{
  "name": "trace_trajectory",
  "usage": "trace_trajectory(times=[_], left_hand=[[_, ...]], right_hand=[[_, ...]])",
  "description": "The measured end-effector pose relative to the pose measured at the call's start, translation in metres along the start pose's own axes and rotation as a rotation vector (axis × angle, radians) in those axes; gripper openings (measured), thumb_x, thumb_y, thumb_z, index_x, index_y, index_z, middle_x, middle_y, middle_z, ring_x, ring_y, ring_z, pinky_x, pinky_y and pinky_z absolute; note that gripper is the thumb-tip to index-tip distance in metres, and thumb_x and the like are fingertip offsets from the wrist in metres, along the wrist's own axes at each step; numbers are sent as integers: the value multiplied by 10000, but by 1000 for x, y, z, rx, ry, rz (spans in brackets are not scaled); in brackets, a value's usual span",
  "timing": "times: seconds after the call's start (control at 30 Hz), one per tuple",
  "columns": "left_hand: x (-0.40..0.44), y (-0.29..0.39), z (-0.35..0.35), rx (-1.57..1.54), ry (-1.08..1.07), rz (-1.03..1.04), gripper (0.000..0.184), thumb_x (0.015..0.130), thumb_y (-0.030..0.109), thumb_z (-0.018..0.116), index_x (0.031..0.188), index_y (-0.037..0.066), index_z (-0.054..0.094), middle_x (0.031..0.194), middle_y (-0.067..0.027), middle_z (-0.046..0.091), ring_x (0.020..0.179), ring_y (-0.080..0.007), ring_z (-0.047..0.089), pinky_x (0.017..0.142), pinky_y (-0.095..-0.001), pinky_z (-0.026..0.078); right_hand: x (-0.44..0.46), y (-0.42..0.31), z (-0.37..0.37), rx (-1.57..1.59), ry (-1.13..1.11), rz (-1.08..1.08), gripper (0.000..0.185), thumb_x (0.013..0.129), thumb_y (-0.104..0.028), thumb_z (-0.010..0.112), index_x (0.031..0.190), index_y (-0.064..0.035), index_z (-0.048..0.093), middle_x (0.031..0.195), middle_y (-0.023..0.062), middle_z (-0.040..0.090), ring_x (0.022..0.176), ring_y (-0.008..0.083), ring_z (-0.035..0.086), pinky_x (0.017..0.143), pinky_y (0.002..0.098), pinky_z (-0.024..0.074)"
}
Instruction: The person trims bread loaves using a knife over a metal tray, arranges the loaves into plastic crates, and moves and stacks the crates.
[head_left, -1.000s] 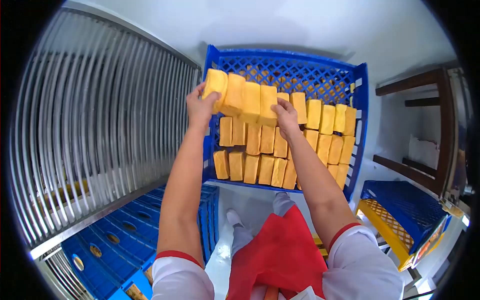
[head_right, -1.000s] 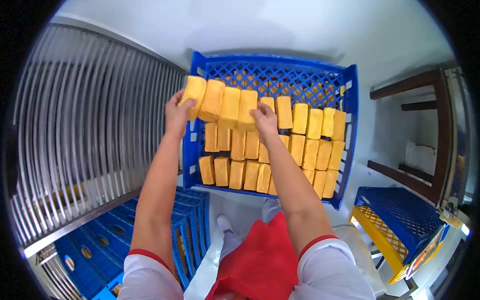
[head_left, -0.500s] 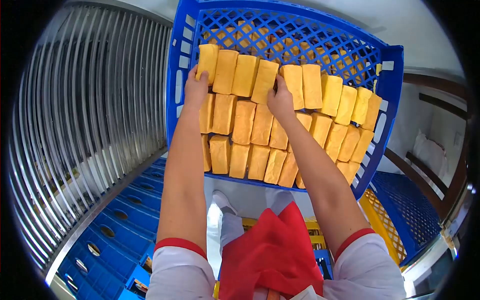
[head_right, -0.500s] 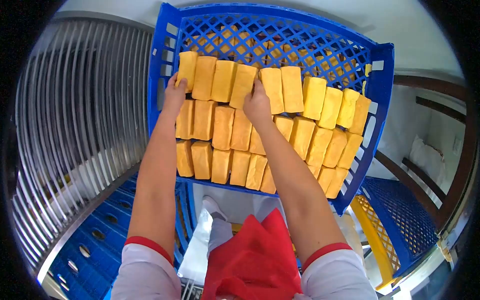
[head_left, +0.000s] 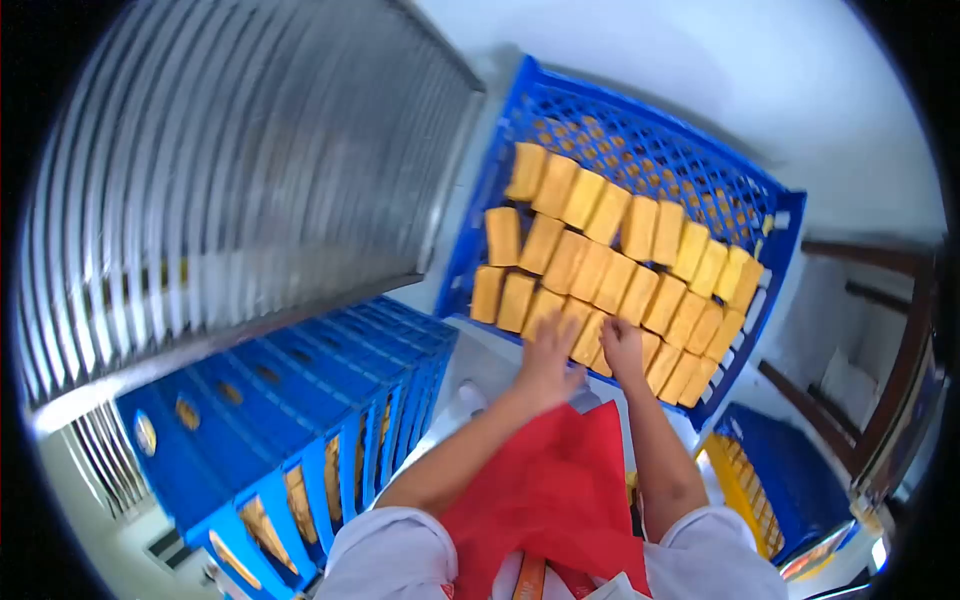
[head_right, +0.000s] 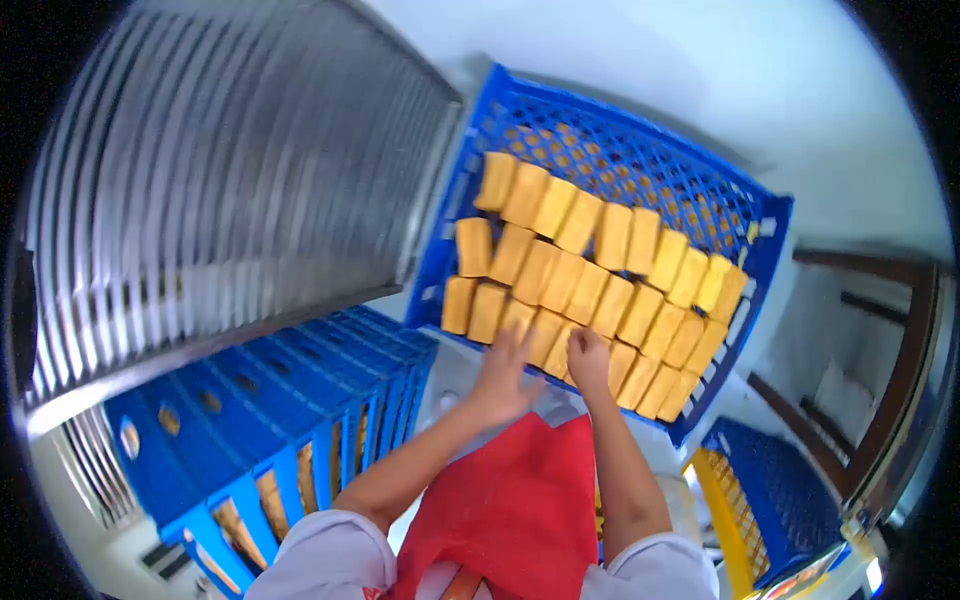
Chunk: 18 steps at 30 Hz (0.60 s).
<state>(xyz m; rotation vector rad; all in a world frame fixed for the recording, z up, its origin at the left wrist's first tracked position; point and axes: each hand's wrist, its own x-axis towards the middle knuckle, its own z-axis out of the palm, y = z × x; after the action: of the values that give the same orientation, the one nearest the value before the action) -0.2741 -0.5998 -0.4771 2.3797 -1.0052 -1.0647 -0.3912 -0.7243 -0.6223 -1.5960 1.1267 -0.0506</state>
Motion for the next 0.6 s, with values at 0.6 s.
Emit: trace_trajectory(times=[0.6], left_hand=[[-627, -148, -361, 71, 1586, -631, 399, 832, 140, 619, 1203, 2, 573, 1121, -185, 644, 1000, -290, 648, 821, -376, 529]], right_hand=[[-437, -558, 151, -125, -1153, -1153, 169, 871, -108, 621, 975, 22, 656, 759, 58, 636, 654, 100, 603, 582, 275, 491]])
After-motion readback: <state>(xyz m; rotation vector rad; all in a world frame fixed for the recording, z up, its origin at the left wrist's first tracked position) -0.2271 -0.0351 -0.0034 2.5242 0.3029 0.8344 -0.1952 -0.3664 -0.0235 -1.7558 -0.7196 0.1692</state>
